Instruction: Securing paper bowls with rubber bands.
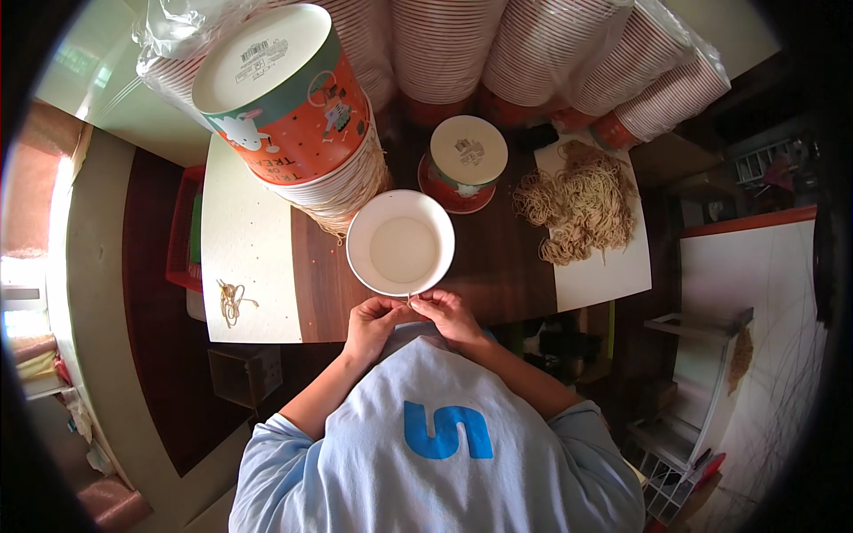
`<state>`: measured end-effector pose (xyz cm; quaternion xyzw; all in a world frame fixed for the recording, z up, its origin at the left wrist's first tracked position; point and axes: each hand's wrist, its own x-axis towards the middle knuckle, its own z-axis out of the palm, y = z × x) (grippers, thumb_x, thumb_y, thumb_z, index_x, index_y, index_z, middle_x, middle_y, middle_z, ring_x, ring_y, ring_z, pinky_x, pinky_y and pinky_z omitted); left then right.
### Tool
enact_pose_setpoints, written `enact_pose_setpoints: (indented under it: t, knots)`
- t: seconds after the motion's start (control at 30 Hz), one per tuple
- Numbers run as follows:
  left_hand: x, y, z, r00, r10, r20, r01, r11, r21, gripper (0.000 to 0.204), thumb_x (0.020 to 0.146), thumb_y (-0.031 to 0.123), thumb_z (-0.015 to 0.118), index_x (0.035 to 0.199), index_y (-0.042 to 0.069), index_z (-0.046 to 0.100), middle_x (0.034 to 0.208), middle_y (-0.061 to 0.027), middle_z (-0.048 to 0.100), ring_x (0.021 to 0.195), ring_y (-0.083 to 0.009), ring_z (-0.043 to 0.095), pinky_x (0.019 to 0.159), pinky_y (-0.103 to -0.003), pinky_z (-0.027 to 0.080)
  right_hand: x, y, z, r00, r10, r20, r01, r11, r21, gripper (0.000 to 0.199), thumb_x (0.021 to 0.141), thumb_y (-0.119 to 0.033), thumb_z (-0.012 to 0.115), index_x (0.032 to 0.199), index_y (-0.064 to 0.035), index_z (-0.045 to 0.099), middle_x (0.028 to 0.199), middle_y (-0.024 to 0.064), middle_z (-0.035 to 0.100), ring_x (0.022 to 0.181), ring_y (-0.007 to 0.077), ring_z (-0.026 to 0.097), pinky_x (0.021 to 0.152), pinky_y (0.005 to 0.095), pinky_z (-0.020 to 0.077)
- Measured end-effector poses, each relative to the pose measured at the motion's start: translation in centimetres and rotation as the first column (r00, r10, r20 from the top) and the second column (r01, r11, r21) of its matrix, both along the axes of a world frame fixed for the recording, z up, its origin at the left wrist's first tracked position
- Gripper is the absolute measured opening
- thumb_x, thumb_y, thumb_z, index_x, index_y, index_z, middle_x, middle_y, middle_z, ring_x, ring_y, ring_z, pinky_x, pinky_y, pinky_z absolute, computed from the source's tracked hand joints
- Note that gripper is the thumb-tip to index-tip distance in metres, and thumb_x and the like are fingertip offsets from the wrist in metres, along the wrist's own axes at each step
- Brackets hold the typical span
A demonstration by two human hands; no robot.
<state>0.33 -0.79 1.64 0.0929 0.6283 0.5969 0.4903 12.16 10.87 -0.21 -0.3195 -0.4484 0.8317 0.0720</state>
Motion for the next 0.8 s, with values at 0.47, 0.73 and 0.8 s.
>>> enact_pose_setpoints:
  t: [0.47,0.73,0.8]
  knots:
    - [-0.3,0.0,-0.1,0.999,-0.045,-0.024,0.046,0.999,0.024,0.011,0.084,0.010,0.065,0.089,0.001,0.063,0.074,0.0002,0.063,0.063,-0.0044,0.053,0.057,-0.018,0.043,-0.1,-0.4,-1.3,0.999,-0.048,-0.001,0.048,0.983,0.180,0.018,0.089,-0.013,0.058,0.099,0.0009,0.064,0.092,0.0056,0.066,0.084,0.0095,0.059,0.077,0.0241,0.0472]
    - [0.3,0.4,-0.1,0.974,-0.138,-0.182,0.142,0.990,0.008,0.019,0.086,0.011,0.063,0.098,-0.003,0.064,0.081,-0.0038,0.066,0.072,-0.0074,0.059,0.066,-0.021,0.048,0.2,-0.6,-2.9,1.000,-0.002,-0.028,0.013,0.922,0.388,0.016,0.085,-0.008,0.059,0.095,0.0026,0.063,0.088,0.0077,0.067,0.081,0.0102,0.059,0.074,0.0255,0.0487]
    - [0.3,0.3,-0.5,0.969,-0.120,-0.215,0.127,0.992,0.018,0.019,0.087,0.011,0.062,0.099,-0.003,0.064,0.082,-0.0042,0.067,0.072,-0.0070,0.059,0.065,-0.021,0.047,0.1,-0.5,-1.8,1.000,0.030,-0.002,-0.026,0.914,0.405,0.015,0.085,-0.008,0.059,0.095,0.0027,0.062,0.088,0.0074,0.067,0.080,0.0102,0.060,0.073,0.0252,0.0486]
